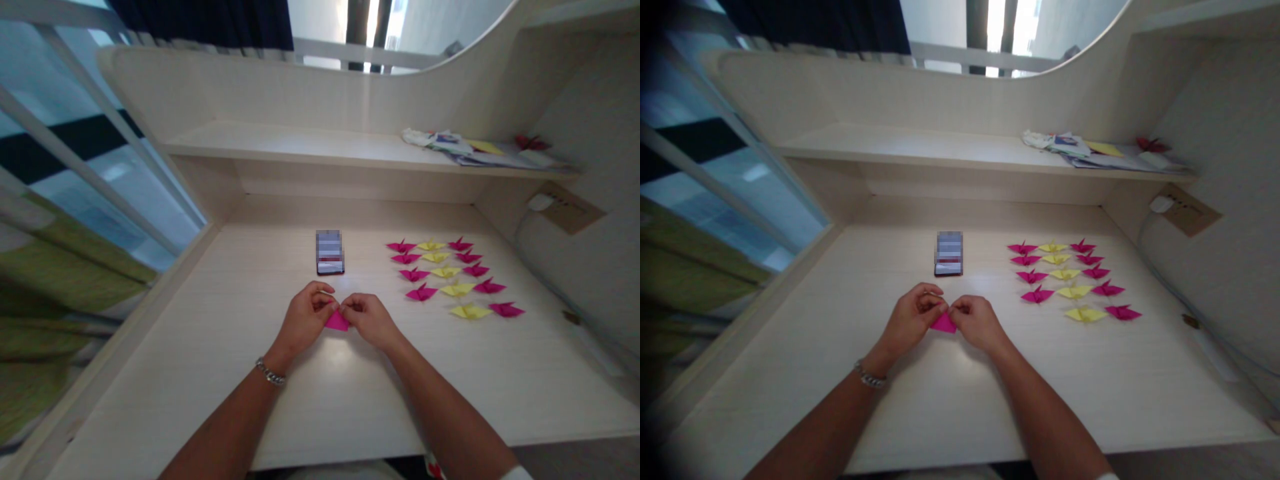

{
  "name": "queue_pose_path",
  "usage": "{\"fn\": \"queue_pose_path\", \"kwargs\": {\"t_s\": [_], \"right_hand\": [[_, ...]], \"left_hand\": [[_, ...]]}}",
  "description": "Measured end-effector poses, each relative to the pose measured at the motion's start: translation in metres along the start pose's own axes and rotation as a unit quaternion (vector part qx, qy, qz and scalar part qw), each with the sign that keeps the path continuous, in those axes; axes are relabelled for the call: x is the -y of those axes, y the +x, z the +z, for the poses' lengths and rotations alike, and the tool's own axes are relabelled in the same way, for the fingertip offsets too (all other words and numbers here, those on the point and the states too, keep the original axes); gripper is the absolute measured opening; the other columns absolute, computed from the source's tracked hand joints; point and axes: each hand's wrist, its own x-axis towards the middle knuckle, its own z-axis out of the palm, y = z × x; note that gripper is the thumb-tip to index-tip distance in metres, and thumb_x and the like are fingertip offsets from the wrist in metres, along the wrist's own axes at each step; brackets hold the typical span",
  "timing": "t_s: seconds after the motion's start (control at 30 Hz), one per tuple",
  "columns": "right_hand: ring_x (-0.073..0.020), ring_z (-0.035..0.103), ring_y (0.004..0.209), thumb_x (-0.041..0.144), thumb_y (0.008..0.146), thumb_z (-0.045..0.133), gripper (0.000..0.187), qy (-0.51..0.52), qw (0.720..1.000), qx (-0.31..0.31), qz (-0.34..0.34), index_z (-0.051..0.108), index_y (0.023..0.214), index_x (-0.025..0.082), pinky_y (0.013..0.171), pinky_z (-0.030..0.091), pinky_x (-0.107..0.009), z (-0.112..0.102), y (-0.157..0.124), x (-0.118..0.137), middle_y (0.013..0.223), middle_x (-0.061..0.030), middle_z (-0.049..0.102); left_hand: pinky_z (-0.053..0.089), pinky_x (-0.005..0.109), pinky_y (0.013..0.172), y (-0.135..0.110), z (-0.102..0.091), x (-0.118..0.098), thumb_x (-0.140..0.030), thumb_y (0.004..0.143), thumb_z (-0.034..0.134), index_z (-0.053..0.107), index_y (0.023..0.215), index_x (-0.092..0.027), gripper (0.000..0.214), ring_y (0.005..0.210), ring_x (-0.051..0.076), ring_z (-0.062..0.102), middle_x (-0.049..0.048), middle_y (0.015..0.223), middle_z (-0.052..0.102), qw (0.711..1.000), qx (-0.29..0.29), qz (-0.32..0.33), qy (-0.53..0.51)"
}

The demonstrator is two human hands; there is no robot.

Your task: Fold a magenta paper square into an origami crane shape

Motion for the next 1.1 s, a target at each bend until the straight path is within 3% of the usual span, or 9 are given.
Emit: {"fn": "queue_pose_path", "kwargs": {"t_s": [0.3,0.47,0.53,0.7,0.9,1.1], "right_hand": [[-0.0108,0.048,0.055,0.027,0.074,0.059,0.013,0.022,0.999,0.009,-0.030,0.063,0.070,0.015,0.053,0.037,-0.022,-0.004,-0.002,0.006,0.060,0.0010,0.058],[-0.0112,0.049,0.056,0.025,0.074,0.058,0.011,0.021,0.999,0.003,-0.026,0.063,0.070,0.016,0.054,0.038,-0.023,-0.007,-0.004,0.010,0.062,0.0006,0.059],[-0.0115,0.050,0.057,0.024,0.074,0.058,0.011,0.018,0.999,0.003,-0.026,0.063,0.070,0.016,0.055,0.038,-0.023,-0.008,-0.005,0.011,0.062,0.0004,0.059],[-0.0118,0.050,0.058,0.024,0.075,0.057,0.012,-0.031,0.999,0.003,-0.040,0.064,0.071,0.016,0.055,0.038,-0.023,-0.009,-0.005,0.011,0.063,0.0002,0.059],[-0.0127,0.052,0.061,0.025,0.075,0.055,0.015,-0.068,0.997,0.004,-0.032,0.067,0.075,0.015,0.055,0.038,-0.023,-0.007,-0.005,0.009,0.066,-0.0016,0.063],[-0.0123,0.052,0.058,0.021,0.070,0.055,0.013,-0.069,0.997,-0.013,-0.011,0.066,0.067,0.014,0.053,0.037,-0.022,-0.003,-0.003,0.013,0.061,-0.0006,0.061]], "left_hand": [[0.050,0.026,0.061,0.002,-0.003,-0.006,-0.026,0.071,0.069,0.052,0.099,-0.017,0.034,0.065,0.016,0.065,0.0036,0.072,0.070,0.999,-0.006,-0.015,-0.044],[0.052,0.033,0.074,0.007,-0.014,-0.009,-0.031,0.072,0.068,0.052,0.110,-0.015,0.043,0.070,0.016,0.066,0.0063,0.080,0.071,0.996,-0.063,0.004,-0.062],[0.052,0.032,0.073,0.007,-0.016,-0.008,-0.033,0.075,0.065,0.057,0.108,-0.015,0.038,0.070,0.016,0.065,0.0057,0.079,0.071,0.999,-0.042,0.001,-0.033],[0.048,0.027,0.064,0.004,-0.010,-0.005,-0.029,0.076,0.062,0.068,0.078,-0.015,0.015,0.067,0.016,0.061,0.0053,0.075,0.069,0.993,0.045,0.018,0.112],[0.043,0.025,0.059,0.001,-0.006,-0.002,-0.028,0.079,0.057,0.066,0.074,-0.017,0.015,0.062,0.015,0.057,0.0023,0.068,0.065,0.983,0.042,0.047,0.170],[0.042,0.024,0.057,0.001,-0.004,-0.002,-0.024,0.077,0.057,0.065,0.071,-0.016,0.013,0.060,0.015,0.056,0.0022,0.065,0.064,0.983,0.043,0.035,0.177]]}}
